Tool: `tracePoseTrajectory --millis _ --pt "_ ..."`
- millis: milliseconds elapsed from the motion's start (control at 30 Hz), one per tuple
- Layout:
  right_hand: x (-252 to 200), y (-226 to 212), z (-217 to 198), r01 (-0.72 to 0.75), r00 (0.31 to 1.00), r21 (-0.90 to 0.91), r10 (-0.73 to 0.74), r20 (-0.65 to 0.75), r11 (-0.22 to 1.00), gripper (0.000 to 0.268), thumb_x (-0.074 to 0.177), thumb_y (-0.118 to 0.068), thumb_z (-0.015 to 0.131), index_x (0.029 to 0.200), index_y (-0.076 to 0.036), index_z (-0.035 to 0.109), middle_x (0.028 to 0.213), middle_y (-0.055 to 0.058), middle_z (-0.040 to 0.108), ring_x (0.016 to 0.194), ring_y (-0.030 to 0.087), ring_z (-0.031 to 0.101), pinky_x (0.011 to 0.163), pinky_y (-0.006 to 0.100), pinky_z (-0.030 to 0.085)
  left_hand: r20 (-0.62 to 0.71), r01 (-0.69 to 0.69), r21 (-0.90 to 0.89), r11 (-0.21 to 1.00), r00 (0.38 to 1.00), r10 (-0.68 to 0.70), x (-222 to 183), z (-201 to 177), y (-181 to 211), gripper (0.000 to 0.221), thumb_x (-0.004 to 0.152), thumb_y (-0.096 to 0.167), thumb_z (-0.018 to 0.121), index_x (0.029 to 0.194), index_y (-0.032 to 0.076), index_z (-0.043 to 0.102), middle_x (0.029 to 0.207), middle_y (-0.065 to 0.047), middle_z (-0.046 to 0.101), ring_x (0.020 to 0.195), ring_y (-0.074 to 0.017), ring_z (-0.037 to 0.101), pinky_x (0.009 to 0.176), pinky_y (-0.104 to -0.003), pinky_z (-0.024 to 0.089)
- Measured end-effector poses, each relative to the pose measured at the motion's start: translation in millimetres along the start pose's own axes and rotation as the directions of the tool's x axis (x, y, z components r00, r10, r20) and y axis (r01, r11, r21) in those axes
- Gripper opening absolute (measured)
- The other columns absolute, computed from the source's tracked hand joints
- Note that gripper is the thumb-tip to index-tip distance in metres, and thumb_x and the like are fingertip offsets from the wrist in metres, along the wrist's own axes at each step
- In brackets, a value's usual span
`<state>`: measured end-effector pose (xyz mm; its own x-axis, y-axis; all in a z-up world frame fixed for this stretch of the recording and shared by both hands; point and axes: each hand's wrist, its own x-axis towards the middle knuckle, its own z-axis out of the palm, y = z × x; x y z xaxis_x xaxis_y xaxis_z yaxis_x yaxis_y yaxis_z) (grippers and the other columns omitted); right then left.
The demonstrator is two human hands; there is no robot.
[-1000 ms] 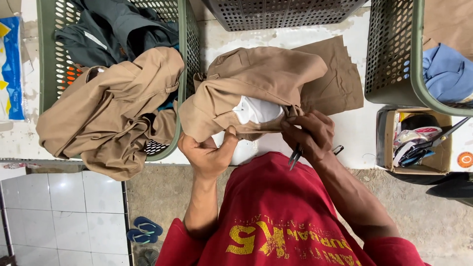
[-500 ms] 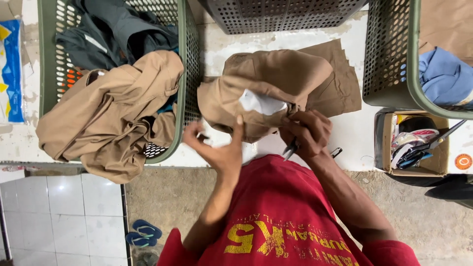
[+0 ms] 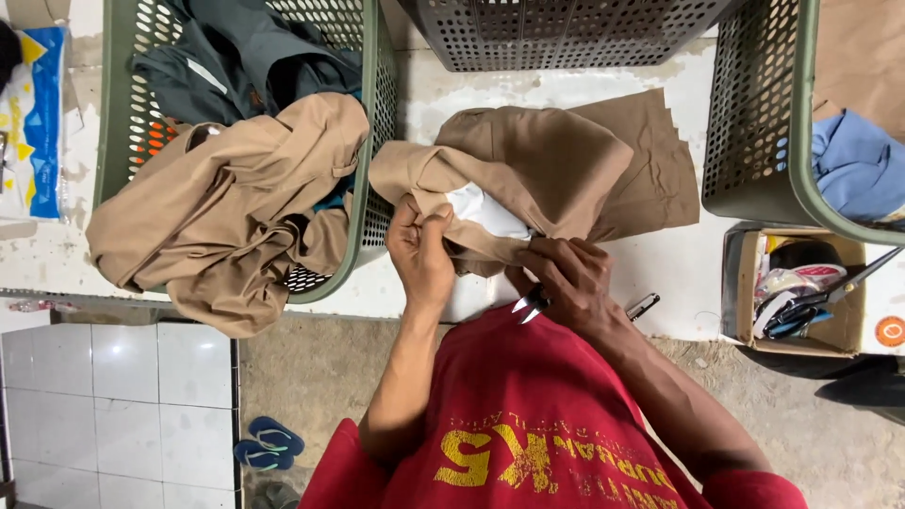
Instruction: Inspecting and trimming loose threads from garments using scissors in a quality control area.
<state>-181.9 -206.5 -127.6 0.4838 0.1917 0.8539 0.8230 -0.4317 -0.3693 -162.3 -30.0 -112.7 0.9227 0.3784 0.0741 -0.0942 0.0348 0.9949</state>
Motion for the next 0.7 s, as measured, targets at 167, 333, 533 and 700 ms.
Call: tracePoseTrajectory --millis 167,333,533,700 --pt "22.8 -13.9 -8.3 -0.219 0.971 0.093 0.207 0.120 0.971 0.034 0.087 -0.014 0.078 0.113 0.005 0.070 0.072 0.019 0.064 0.049 0.037 0.061 0.047 0.042 0.052 0.170 -0.116 -0.017 0.993 0.979 0.117 1.7 -13.0 -4.1 0.014 0.082 0.010 0.068 0.074 0.007 0.057 0.063 0.001 0.044 0.072 -0.0083 0.041 0.067 -0.029 0.044" --pt "11.3 3.9 -5.2 -0.398 0.913 -0.144 0.407 0.039 0.906 0.046 0.081 -0.015 0.087 0.125 -0.005 0.075 0.076 0.009 0.064 0.056 0.028 0.065 0.054 0.037 0.055 0.309 -0.093 -0.118 0.989 0.943 0.126 -2.8 -29.5 -39.0 0.009 0.077 0.009 0.067 0.073 0.006 0.060 0.062 -0.001 0.047 0.065 -0.0081 0.045 0.059 -0.027 0.044" --pt "39.3 -6.7 -4.1 -0.495 0.862 0.022 0.487 0.139 0.869 0.039 0.087 -0.018 0.088 0.122 -0.006 0.076 0.107 0.015 0.069 0.086 0.042 0.073 0.071 0.048 0.060 0.264 -0.058 -0.332 0.941 0.952 0.152 10.1 -35.0 -41.0 0.010 0.068 0.008 0.060 0.076 0.002 0.058 0.063 -0.003 0.050 0.060 -0.0100 0.051 0.056 -0.027 0.046" --pt "60.4 -12.7 -15.2 -0.592 0.789 0.234 0.495 0.365 0.771 0.019 0.091 -0.007 0.078 0.109 -0.003 0.077 0.087 0.019 0.070 0.074 0.041 0.070 0.065 0.046 0.055 0.203 0.001 -0.520 0.854 0.972 0.122 7.6 -37.9 -67.6 0.018 0.059 0.007 0.054 0.074 -0.002 0.057 0.060 -0.010 0.047 0.052 -0.0151 0.047 0.050 -0.028 0.044"
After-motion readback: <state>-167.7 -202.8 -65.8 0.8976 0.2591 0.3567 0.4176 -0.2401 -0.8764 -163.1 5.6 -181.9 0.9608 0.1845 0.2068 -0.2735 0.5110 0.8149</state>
